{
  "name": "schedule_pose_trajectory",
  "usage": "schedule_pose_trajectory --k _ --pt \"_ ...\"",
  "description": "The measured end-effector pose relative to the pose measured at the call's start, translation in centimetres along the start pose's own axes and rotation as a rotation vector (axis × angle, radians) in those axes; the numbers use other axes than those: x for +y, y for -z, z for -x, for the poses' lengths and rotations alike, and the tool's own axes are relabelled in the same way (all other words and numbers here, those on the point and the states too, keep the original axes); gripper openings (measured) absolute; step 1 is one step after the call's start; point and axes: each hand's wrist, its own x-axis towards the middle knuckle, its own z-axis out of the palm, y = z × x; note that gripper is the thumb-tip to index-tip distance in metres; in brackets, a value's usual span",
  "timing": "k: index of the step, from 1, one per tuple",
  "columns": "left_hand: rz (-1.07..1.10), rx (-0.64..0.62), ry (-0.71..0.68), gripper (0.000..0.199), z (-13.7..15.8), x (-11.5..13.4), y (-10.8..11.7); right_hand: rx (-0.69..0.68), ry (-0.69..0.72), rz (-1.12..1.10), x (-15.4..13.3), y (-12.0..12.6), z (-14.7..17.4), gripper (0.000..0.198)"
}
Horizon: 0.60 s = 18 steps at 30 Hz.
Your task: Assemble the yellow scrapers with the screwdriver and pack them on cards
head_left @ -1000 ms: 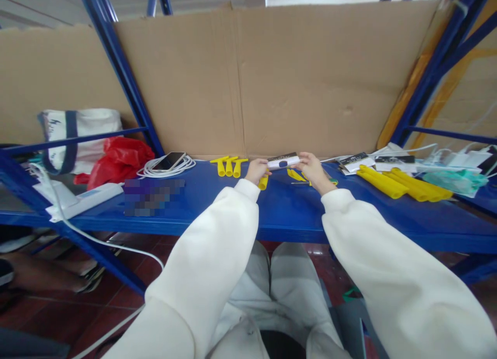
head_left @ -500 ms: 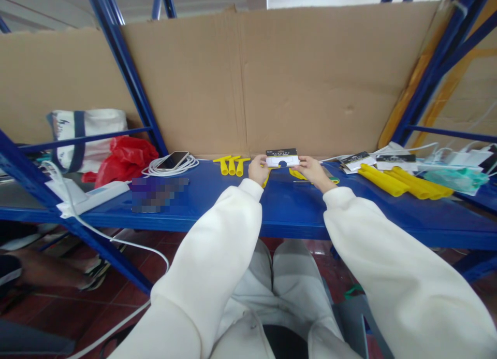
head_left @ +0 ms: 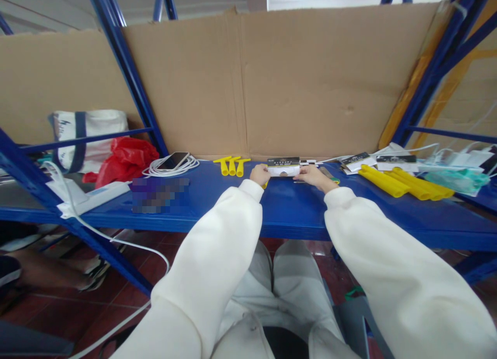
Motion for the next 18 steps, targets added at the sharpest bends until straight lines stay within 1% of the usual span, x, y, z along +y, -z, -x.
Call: schedule_pose_trajectory --k 4,9,13,18 --pt "-0.243 -0.017 -0.080 0.020 0.6 0.5 0.3 0.010 -0.031 0.087 -0.6 0.1 0.3 0.005" --pt "-0.389 -0.105 -0.130 0.025 1.0 0.9 0.6 -0.025 -0.047 0.180 -1.9 0.2 1.0 0.014" --pt "-0.446 -0.120 -0.163 0.027 1.1 1.1 0.7 -0.066 -0.053 0.206 -2.7 0.4 1.5 0.017" --pt "-0.427 -0.123 -0.155 0.026 1.1 1.1 0.8 -0.092 -0.061 0.168 -2.7 0.4 1.4 0.018"
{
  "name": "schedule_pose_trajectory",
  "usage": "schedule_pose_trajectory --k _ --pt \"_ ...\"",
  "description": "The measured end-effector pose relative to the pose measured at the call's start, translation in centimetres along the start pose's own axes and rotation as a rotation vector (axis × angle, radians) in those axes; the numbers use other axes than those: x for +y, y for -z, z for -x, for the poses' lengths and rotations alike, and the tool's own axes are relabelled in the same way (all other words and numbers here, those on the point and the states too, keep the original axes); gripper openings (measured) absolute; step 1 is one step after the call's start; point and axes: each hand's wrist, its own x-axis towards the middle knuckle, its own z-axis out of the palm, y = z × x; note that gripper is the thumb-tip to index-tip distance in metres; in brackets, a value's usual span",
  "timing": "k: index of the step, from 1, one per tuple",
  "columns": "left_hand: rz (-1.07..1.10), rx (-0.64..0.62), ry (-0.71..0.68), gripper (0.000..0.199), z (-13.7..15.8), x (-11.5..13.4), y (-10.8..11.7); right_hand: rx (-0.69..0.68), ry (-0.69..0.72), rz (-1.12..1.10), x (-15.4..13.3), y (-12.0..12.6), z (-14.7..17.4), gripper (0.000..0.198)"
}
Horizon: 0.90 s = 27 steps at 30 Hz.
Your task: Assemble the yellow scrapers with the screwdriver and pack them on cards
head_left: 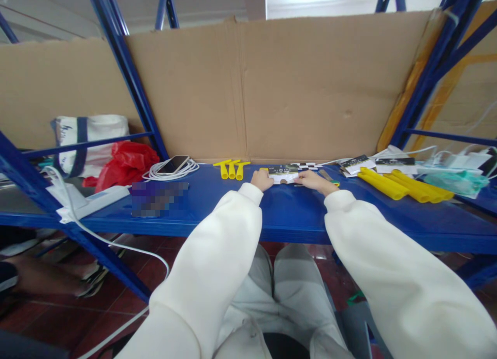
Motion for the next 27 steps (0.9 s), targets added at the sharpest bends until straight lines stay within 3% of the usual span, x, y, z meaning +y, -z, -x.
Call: schedule_pose_trajectory --k 8,13,18,27 --pt "0.118 0.099 0.095 0.031 -0.1 -0.3 -0.6 0.094 -0.080 -0.406 0.1 -0.6 -0.2 0.010" --pt "0.189 0.042 0.233 0.041 0.1 -0.3 -0.6 0.206 -0.121 -0.526 -0.1 -0.4 -0.3 0.010" --pt "0.253 0.054 0.251 0.048 0.3 -0.4 -0.3 0.191 -0.136 -0.570 -0.2 -0.4 -0.2 0.012" --pt "0.549 -0.020 0.368 0.011 -0.8 -1.0 -0.5 0.160 -0.123 -0.587 -0.2 -0.4 -0.2 0.011"
